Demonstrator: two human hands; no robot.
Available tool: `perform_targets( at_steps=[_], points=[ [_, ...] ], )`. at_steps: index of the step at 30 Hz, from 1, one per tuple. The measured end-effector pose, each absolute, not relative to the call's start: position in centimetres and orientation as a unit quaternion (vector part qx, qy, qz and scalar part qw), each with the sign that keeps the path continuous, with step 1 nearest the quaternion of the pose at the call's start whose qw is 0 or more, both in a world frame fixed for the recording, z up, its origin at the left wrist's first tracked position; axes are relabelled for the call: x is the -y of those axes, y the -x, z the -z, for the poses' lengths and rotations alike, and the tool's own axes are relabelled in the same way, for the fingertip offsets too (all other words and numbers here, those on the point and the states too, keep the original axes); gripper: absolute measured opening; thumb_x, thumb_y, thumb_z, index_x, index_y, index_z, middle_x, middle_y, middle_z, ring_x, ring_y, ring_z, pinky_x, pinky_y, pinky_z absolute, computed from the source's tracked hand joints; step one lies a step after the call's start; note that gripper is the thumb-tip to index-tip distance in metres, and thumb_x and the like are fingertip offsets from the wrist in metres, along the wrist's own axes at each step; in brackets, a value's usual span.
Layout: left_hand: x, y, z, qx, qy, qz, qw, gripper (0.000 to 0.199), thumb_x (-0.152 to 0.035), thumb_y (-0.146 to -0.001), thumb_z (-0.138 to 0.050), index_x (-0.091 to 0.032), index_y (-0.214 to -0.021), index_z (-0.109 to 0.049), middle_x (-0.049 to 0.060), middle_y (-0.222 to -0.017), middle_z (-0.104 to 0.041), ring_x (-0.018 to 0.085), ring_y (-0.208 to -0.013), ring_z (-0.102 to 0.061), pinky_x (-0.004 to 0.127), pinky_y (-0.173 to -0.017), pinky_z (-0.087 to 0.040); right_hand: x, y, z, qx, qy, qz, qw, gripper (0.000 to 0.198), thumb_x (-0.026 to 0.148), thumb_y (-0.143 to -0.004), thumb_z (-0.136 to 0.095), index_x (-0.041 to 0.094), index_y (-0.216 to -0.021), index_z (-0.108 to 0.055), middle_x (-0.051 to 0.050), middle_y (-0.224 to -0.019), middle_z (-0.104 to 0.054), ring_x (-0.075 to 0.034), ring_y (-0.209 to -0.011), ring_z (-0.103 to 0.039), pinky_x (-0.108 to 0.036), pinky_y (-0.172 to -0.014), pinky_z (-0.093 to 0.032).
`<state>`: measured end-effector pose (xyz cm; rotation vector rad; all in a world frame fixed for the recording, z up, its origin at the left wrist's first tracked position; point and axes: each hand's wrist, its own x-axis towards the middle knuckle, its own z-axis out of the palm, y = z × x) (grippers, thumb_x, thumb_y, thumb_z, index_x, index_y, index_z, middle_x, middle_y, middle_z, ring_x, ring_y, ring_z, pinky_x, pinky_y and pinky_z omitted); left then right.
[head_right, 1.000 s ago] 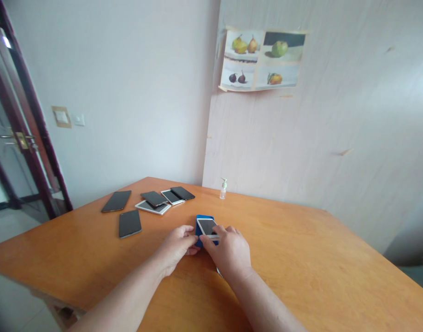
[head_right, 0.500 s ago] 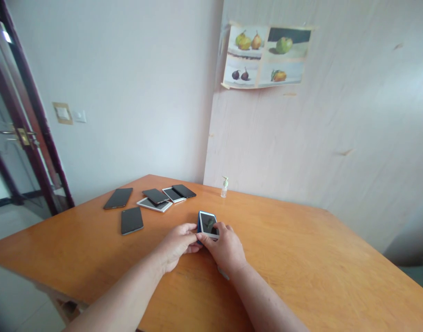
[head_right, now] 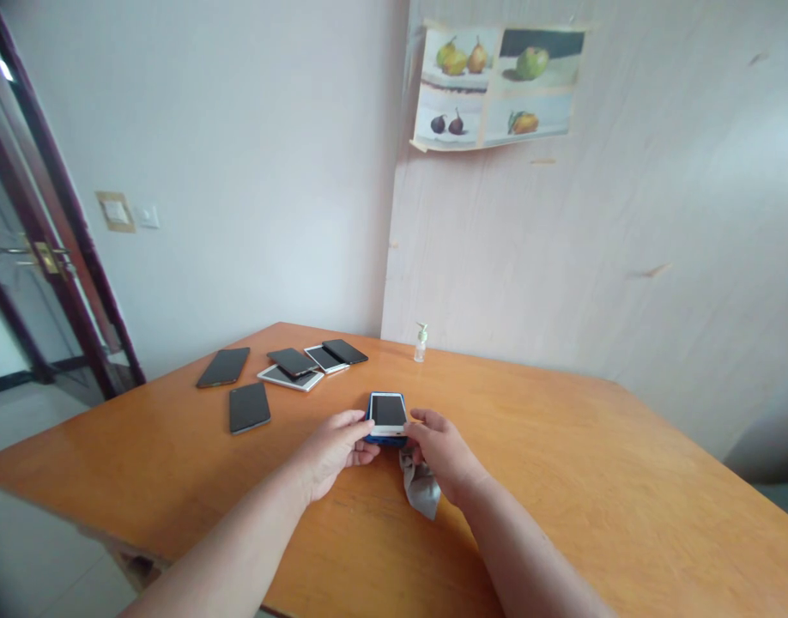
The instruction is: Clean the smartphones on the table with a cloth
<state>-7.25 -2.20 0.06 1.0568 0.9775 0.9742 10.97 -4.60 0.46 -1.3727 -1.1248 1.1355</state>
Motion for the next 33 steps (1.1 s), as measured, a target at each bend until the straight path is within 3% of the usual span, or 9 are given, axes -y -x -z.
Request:
perform_targets(
  at_steps=[3,6,12,19,23,28,33],
  points=[
    [2.2,7.3,-0.1,-0.429,-0.464,-0.428,0.646,0.025,-0.032,-0.085,-0.071,-0.014,-0.101,-0.064,0.007,-0.083,-0.070,0.011,-0.063,-0.066,0.020,-0.059,-0.054,4.8,-11.2,-0.8,0.390,0.494,-0.572,0.526,0.032,0.019,-0.075,-0.070,0.016,-0.105,-0.059,-0.005,-0.077,-0.069,-0.014,-0.061,-0.062,-0.019,-0.041,-0.039],
    [2.2,7.3,-0.2,-0.428,-0.465,-0.425,0.648,0.020,-0.028,-0.087,-0.067,-0.013,-0.100,-0.063,0.006,-0.081,-0.069,0.012,-0.063,-0.066,0.021,-0.059,-0.055,4.8,-11.2,-1.0,0.353,0.476,-0.604,0.533,0.031,0.015,-0.073,-0.074,0.016,-0.099,-0.058,-0.008,-0.081,-0.069,-0.014,-0.063,-0.065,-0.017,-0.038,-0.037],
    [2.3,7.3,-0.2,-0.423,-0.472,-0.422,0.648,0.020,-0.025,-0.084,-0.069,-0.014,-0.099,-0.065,0.006,-0.080,-0.068,0.011,-0.064,-0.065,0.020,-0.059,-0.054,4.5,-11.0,-0.4,0.347,0.487,-0.604,0.527,0.032,0.011,-0.076,-0.069,0.017,-0.105,-0.056,-0.001,-0.067,-0.065,-0.012,-0.055,-0.061,-0.013,-0.036,-0.034],
    [2.5,7.5,-0.4,-0.373,-0.476,-0.435,0.667,0.033,-0.021,-0.080,-0.069,-0.016,-0.113,-0.065,0.006,-0.093,-0.068,0.010,-0.071,-0.064,0.019,-0.065,-0.051,4.8,-10.9,-0.9,0.353,0.467,-0.645,0.493,0.003,0.015,-0.081,-0.062,0.013,-0.083,-0.061,-0.007,-0.073,-0.067,-0.009,-0.055,-0.060,-0.012,-0.034,-0.030],
    [2.7,7.3,-0.7,-0.344,-0.502,-0.431,0.666,0.044,-0.021,-0.079,-0.068,-0.018,-0.123,-0.061,0.007,-0.106,-0.068,0.011,-0.078,-0.063,0.020,-0.069,-0.049,4.8,-11.2,-1.1,0.360,0.466,-0.647,0.484,0.008,0.017,-0.080,-0.064,0.013,-0.086,-0.062,-0.007,-0.074,-0.068,-0.009,-0.051,-0.059,-0.012,-0.031,-0.023],
    [3.1,6.9,-1.2,-0.361,-0.534,-0.448,0.620,0.047,-0.024,-0.074,-0.069,-0.018,-0.120,-0.062,0.004,-0.093,-0.069,0.012,-0.075,-0.062,0.020,-0.065,-0.044,4.6,-11.2,-0.8,0.411,0.482,-0.606,0.481,0.020,0.024,-0.076,-0.068,0.016,-0.094,-0.063,-0.004,-0.074,-0.068,-0.010,-0.051,-0.059,-0.014,-0.032,-0.015],
    [3.2,6.9,-1.5,-0.368,-0.536,-0.454,0.609,0.048,-0.024,-0.073,-0.068,-0.016,-0.120,-0.061,0.004,-0.091,-0.069,0.012,-0.074,-0.062,0.021,-0.065,-0.044,5.0,-11.1,-1.2,0.491,0.499,-0.534,0.474,0.027,0.036,-0.077,-0.067,0.017,-0.097,-0.066,-0.003,-0.076,-0.068,-0.010,-0.056,-0.058,-0.017,-0.036,-0.018]
  ],
)
